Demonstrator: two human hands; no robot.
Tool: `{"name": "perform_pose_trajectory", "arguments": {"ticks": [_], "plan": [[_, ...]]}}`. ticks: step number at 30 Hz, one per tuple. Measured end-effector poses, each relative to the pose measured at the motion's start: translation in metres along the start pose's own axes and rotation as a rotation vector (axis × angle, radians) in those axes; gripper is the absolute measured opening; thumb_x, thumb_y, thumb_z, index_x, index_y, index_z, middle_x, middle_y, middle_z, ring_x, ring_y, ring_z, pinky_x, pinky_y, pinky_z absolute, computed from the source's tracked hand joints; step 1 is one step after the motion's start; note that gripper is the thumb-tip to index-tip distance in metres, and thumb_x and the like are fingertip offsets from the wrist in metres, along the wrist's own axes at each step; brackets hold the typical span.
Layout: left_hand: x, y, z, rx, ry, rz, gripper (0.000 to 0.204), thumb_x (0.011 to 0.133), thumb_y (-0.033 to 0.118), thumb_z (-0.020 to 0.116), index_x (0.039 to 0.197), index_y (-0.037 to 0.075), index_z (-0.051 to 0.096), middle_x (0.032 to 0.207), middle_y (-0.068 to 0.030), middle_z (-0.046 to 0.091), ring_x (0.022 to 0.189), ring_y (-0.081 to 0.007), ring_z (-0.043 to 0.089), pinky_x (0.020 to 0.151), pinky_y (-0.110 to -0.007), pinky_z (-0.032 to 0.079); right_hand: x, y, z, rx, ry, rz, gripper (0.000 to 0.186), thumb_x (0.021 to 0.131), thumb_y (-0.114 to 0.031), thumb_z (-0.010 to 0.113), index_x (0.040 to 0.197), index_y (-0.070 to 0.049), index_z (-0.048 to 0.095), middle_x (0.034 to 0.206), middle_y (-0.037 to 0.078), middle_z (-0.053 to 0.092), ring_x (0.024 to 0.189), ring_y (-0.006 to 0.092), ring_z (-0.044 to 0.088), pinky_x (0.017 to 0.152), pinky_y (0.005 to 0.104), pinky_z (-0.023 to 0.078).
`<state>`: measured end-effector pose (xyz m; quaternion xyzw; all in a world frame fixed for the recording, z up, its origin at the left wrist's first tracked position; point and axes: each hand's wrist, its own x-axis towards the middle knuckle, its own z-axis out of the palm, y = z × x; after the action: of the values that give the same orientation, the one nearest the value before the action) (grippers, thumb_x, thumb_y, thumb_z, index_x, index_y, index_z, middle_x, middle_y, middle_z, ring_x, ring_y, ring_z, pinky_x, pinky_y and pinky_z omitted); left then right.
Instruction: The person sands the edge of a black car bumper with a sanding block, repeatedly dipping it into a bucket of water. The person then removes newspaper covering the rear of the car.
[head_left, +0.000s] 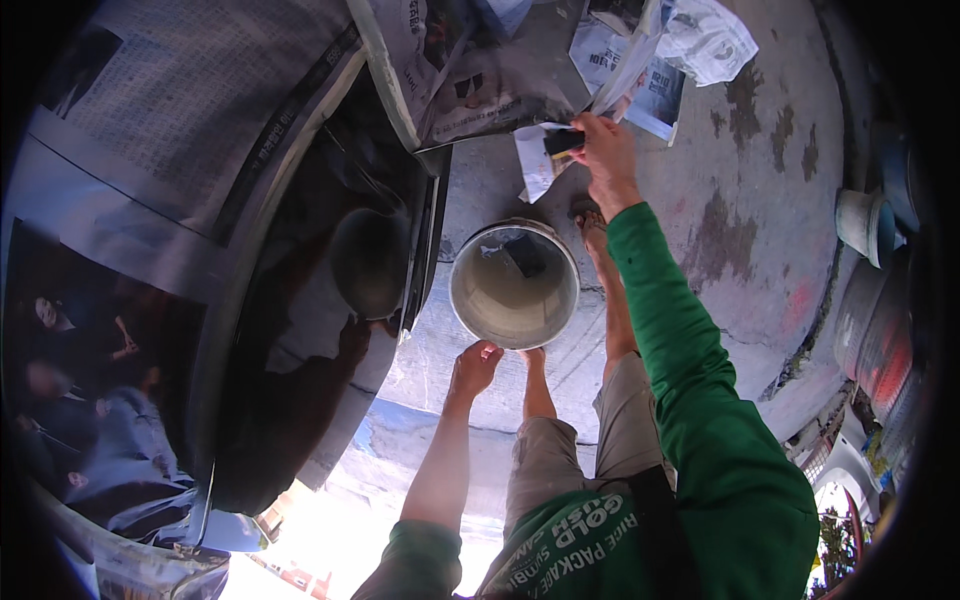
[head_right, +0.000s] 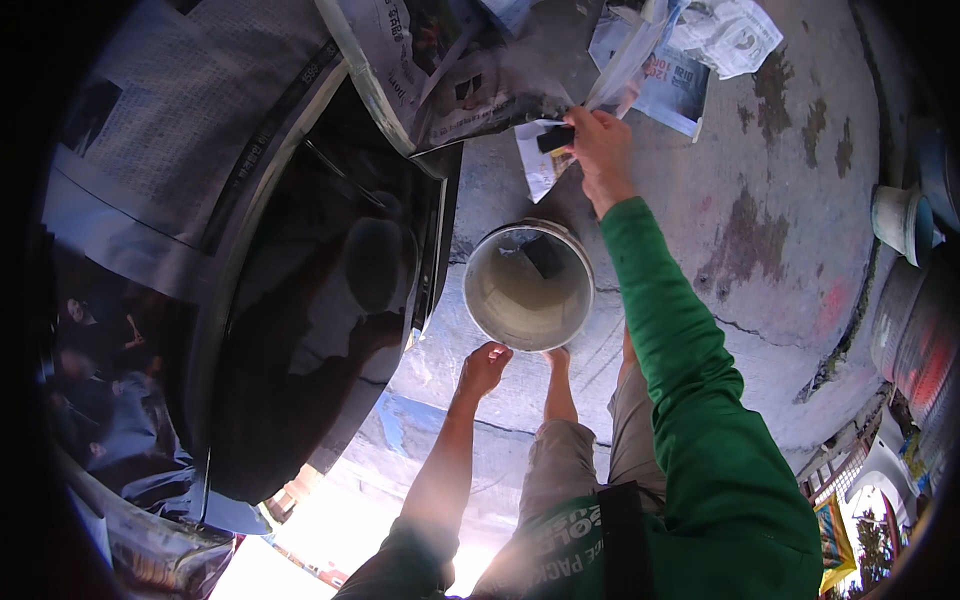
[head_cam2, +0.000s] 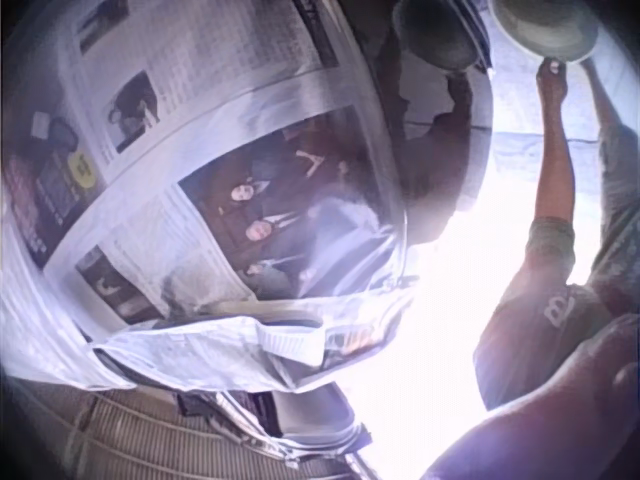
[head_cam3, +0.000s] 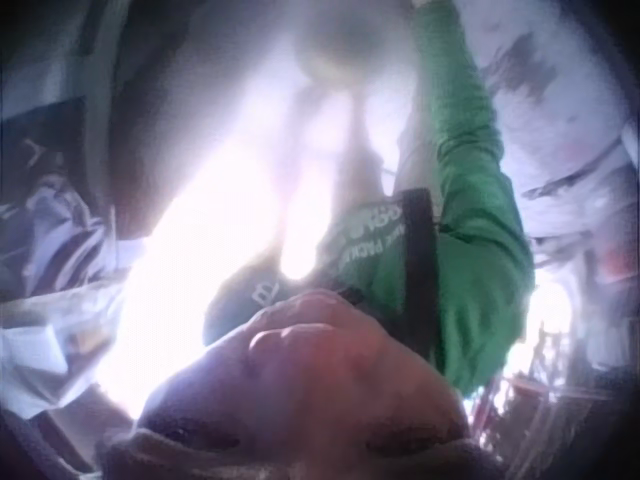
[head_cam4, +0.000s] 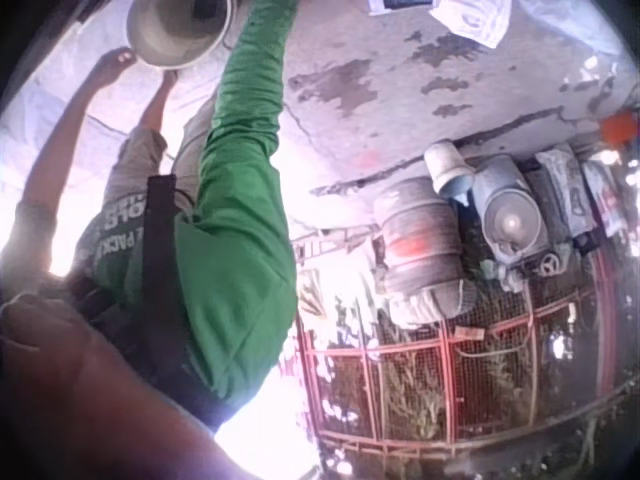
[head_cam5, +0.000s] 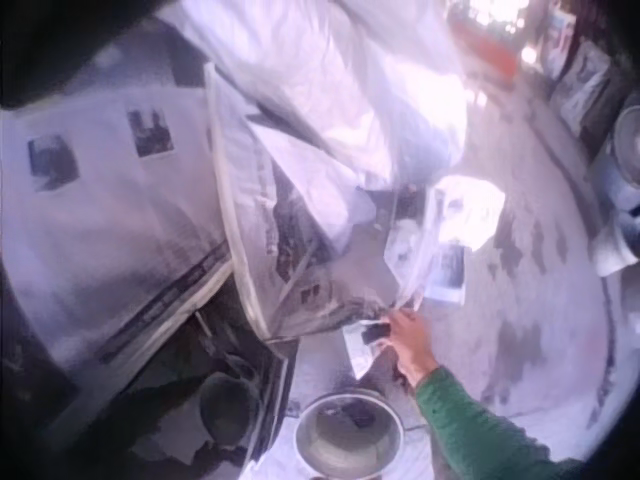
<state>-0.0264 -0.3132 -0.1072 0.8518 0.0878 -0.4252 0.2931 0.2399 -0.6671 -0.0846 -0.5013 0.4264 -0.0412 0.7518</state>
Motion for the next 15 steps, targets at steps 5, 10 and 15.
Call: {"name": "perform_pose_trajectory", "arguments": {"ticks": [5, 10, 15], "plan": [[0.024, 0.040, -0.017, -0.096, 0.022, 0.078, 0.023, 0.098, 0.025, 0.074, 0.108, 0.004, 0.073, 0.099, -0.0144, 0.078, 0.093, -0.0253, 0.076, 0.083, -0.036, 0.059, 0.012, -0.082, -0.014, -0.112, -0.022, -0.222, 0.023, 0.085, -0.020, 0.072, 0.084, 0.004, 0.073, 0.080, 0.007, 0.069, 0.069, 0.0153, 0.064, 0.064, 0.0279, 0.054], [0.043, 0.090, -0.028, -0.168, 0.051, 0.193, 0.023, 0.100, 0.024, 0.072, 0.110, 0.003, 0.071, 0.101, -0.0146, 0.077, 0.095, -0.0248, 0.075, 0.085, -0.036, 0.059, 0.054, -0.173, -0.024, -0.131, 0.038, -0.363, 0.026, 0.090, -0.024, 0.073, 0.097, 0.000, 0.074, 0.085, 0.006, 0.071, 0.072, 0.0140, 0.066, 0.066, 0.0262, 0.055], [0.055, 0.125, -0.025, -0.271, 0.075, 0.268, 0.029, 0.100, 0.024, 0.072, 0.121, 0.003, 0.069, 0.109, -0.0124, 0.076, 0.097, -0.0261, 0.074, 0.084, -0.037, 0.059, 0.136, -0.296, -0.115, -0.297, -0.014, -0.514, 0.036, 0.094, -0.041, 0.074, 0.113, -0.009, 0.074, 0.103, 0.001, 0.073, 0.084, 0.0117, 0.067, 0.078, 0.0275, 0.057]]}}
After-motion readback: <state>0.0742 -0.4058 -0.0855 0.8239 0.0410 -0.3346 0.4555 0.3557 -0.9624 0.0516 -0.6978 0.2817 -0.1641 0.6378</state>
